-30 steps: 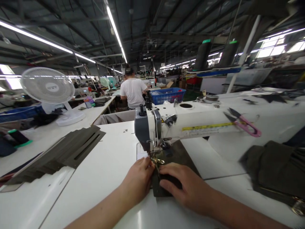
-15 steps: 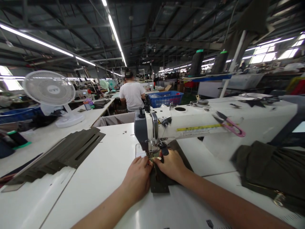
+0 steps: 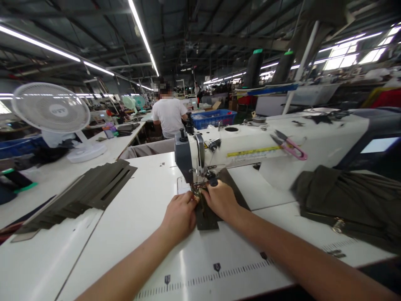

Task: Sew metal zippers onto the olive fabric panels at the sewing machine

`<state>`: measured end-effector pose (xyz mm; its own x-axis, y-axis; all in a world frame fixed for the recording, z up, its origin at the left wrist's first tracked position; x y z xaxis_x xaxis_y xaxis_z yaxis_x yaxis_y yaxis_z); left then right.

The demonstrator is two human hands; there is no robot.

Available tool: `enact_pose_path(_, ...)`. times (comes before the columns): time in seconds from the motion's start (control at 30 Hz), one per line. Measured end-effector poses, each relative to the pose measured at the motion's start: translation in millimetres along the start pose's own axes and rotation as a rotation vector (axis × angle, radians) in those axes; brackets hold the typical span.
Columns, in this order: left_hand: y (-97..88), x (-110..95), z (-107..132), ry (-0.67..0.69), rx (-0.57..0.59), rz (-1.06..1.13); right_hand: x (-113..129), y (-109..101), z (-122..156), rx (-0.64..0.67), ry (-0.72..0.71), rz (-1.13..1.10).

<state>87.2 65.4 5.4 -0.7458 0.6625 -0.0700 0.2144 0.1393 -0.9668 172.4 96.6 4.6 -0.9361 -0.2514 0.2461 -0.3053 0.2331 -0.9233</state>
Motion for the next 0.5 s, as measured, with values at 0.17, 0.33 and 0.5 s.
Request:
enact_pose_path(0.17,2.1,1,8,-0.007,-0.084,0.075,29,-6,48,-0.019,-0.463,-0.169)
enact_pose_path(0.33,5.7,0,7,0.017,-0.073,0.106,29,-3,51,-0.031,-0.498,-0.241)
enact_pose_path(0.5,5.2,3,-1,0.042,-0.08,0.109,27,-5,38,-0.013,-0.498,-0.272)
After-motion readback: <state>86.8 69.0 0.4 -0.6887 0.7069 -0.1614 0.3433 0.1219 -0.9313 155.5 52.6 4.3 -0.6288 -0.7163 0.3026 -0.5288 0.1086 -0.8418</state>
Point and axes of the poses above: each hand's wrist, its own z-axis away from the middle knuckle, its own y-axis out of the palm, x = y × z, the point moved 9 cm from there along -z, towards the middle knuckle, and after that the axes turned 1 degree about x, right-handed, at the moved point
